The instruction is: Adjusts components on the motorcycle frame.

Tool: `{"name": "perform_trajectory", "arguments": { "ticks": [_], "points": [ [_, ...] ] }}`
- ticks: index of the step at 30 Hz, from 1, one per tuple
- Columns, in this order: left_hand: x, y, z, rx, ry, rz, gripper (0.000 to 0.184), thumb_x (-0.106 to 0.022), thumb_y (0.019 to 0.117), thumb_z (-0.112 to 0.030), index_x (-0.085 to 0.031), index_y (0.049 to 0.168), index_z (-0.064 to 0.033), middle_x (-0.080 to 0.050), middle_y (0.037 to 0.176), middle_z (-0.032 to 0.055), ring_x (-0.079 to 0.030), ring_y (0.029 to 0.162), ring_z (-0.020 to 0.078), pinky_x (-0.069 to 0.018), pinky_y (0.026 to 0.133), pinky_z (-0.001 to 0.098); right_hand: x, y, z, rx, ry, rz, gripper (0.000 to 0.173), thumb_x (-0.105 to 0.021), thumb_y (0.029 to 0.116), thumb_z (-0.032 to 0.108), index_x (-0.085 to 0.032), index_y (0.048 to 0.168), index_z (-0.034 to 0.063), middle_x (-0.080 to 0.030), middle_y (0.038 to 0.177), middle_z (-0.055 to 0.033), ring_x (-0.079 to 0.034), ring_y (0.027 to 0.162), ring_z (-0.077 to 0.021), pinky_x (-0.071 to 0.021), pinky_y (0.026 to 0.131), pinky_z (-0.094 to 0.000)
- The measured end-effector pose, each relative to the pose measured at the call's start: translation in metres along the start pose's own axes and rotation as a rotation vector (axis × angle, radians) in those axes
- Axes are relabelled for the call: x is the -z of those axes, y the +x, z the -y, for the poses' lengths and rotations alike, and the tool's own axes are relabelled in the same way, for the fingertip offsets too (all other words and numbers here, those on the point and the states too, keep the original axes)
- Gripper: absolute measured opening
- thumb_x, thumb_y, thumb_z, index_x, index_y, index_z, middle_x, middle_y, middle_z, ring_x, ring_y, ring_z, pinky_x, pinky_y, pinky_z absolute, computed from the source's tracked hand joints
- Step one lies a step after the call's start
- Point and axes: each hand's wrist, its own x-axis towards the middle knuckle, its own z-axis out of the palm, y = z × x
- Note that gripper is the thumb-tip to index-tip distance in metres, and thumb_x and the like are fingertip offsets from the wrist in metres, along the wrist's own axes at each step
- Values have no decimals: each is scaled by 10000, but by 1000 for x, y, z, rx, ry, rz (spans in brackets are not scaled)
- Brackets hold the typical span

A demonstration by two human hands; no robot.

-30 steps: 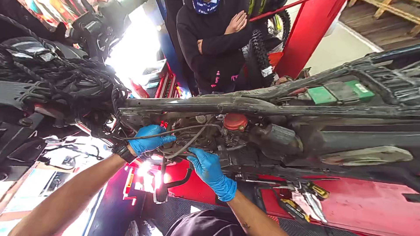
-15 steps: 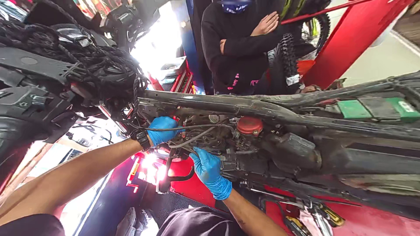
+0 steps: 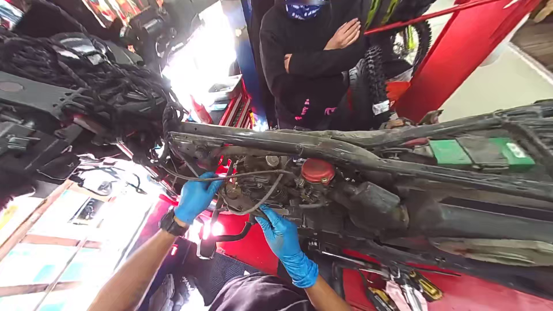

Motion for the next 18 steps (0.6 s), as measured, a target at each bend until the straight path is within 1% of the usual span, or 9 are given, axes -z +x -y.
{"name": "perform_trajectory", "arguments": {
  "ticks": [1,2,4,6,8,10,12,14,18],
  "points": [
    [-7,-15,7,44,-71,-85,514,-464,1034,-525,-718,1184,-105,-736,978,113,-705,939,260,-543,859,558,6,1,2,-20,-3,26,377,-628,999,328,-727,1277,95,-783,1029,-91,-764,856,-219,-624,736,-454],
    [-15,-32,12,90,-142,-167,496,-471,1031,-514,-716,1173,-107,-733,931,86,-705,872,221,-559,807,526,11,3,5,-32,-3,37,376,-635,995,335,-732,1267,95,-781,1014,-86,-755,828,-205,-620,721,-439],
    [-34,-62,17,170,-287,-295,417,-516,1027,-435,-720,1104,-79,-709,845,50,-671,769,148,-555,733,437,23,8,14,9,2,0,347,-640,1001,320,-744,1212,64,-780,1024,-84,-754,846,-163,-628,735,-376],
    [-57,-85,21,173,-451,-357,310,-567,1011,-318,-732,1022,-55,-702,817,-10,-649,735,34,-565,714,278,35,18,28,98,45,-51,293,-659,999,256,-749,1157,26,-778,1051,-94,-751,915,-123,-623,790,-301],
    [-78,-100,25,158,-619,-351,237,-601,1004,-259,-723,989,-57,-684,779,-58,-620,685,-32,-544,665,178,44,29,42,169,99,-47,254,-677,993,209,-749,1152,25,-768,1028,-92,-725,902,-85,-596,787,-234],
    [-91,-107,28,135,-639,-340,245,-606,998,-287,-723,969,-73,-659,734,-75,-587,631,-43,-519,609,167,50,41,51,209,119,-26,246,-682,989,186,-746,1160,22,-763,1033,-92,-708,901,-67,-580,797,-207],
    [-97,-110,27,94,-600,-331,292,-598,997,-332,-736,968,-77,-652,723,-75,-569,613,-43,-506,593,172,55,47,55,194,118,-19,238,-678,990,178,-744,1143,8,-766,1064,-89,-713,940,-56,-584,835,-201],
    [-100,-116,25,64,-584,-331,313,-595,995,-361,-729,955,-81,-618,685,-95,-528,579,-65,-481,562,149,54,44,57,143,138,-18,214,-679,979,160,-746,1103,-2,-767,1048,-76,-714,948,-43,-588,852,-195],
    [-109,-124,24,45,-573,-334,323,-607,984,-396,-727,951,-98,-582,647,-105,-492,543,-60,-459,534,158,49,29,48,21,182,0,200,-683,964,147,-747,1072,-10,-766,1009,-56,-713,900,-32,-598,820,-191]
  ]
}}
